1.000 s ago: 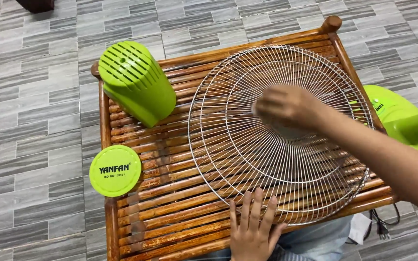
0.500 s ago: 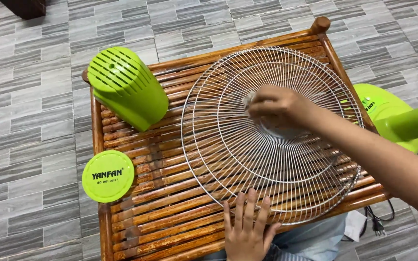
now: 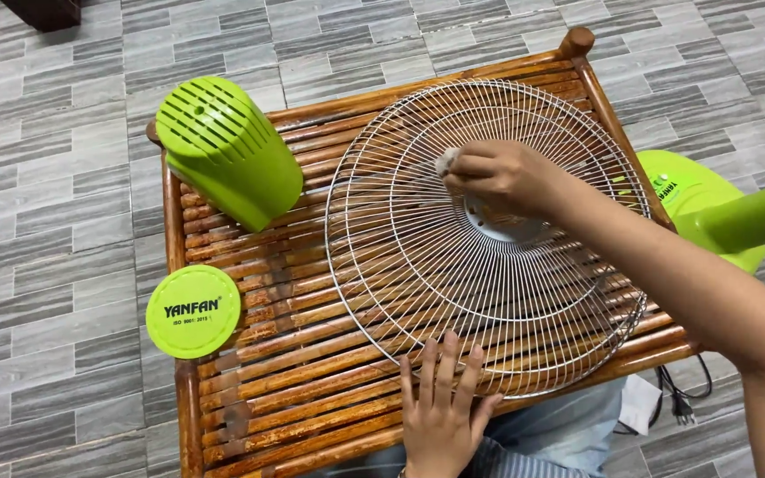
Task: Cleaning a metal fan grill by wiping it thoroughly with a cloth.
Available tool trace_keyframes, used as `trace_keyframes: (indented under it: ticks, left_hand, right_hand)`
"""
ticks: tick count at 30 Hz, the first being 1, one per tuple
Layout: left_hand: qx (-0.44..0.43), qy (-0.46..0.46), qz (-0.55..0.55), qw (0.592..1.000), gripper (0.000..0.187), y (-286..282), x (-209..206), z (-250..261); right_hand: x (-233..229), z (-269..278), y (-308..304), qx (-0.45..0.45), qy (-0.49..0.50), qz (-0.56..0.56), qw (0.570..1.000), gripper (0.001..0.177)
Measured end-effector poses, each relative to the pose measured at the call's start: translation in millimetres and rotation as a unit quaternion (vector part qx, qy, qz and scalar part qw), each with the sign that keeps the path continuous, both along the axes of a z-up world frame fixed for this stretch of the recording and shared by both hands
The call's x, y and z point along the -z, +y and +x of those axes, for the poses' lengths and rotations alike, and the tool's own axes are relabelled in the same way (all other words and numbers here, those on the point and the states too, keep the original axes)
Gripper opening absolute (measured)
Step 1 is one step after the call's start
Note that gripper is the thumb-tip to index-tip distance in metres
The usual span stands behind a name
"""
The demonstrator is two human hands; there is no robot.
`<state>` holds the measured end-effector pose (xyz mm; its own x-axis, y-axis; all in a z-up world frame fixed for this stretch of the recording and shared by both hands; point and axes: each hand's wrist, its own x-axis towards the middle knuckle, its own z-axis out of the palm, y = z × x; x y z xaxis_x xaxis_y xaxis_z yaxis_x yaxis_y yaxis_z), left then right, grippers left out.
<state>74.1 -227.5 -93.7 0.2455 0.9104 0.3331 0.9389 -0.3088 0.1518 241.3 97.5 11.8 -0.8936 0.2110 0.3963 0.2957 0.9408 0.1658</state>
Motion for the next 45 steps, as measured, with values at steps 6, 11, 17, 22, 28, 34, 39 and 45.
trace_keyframes:
  ticks: [6,11,17,22,28,34,39,45]
  left_hand:
    - [0.003,-0.008,0.004,1.0,0.088,1.2,-1.0,0.7]
    - [0.003,-0.012,0.0,1.0,0.089,0.5,-1.1,0.1]
    - [0.001,-0.001,0.009,1.0,0.083,1.8,2.5,0.3]
    - [0.003,-0.019,0.008,1.0,0.082,0.5,1.2,-0.6]
    - [0.007,-0.019,0.011,1.0,0.083,1.8,-0.4,-0.5]
    - [0.0,-0.023,0.013,1.0,0.081,1.2,1.8,1.2]
    - [0.0,-0.011,0.009,1.0,0.083,1.7,1.0,0.2]
    - [0.003,-0.011,0.006,1.0,0.084,0.5,2.4,0.1]
  right_hand:
    - [10.1,20.6,-5.5,-0.021,-0.028,0.004,0.999,0.02]
    - [8.4,7.8,-1.3,-0.011,0.059,0.007,0.998,0.037]
    - [2.7,-9.2,5.3,0.015,0.046,-0.038,0.998,0.037]
    - [14.3,12.6,4.9,-0.01,0.017,-0.04,0.999,0.038]
    - [7.1,7.6,-1.2,0.004,0.013,-0.011,1.0,0.03]
    - [5.0,-6.1,-1.1,0.008,0.024,-0.003,1.0,0.03]
    - [4.7,2.9,-4.4,-0.001,0.02,-0.006,1.0,0.029]
    - [9.8,6.4,-0.5,-0.009,0.022,-0.009,1.0,0.026]
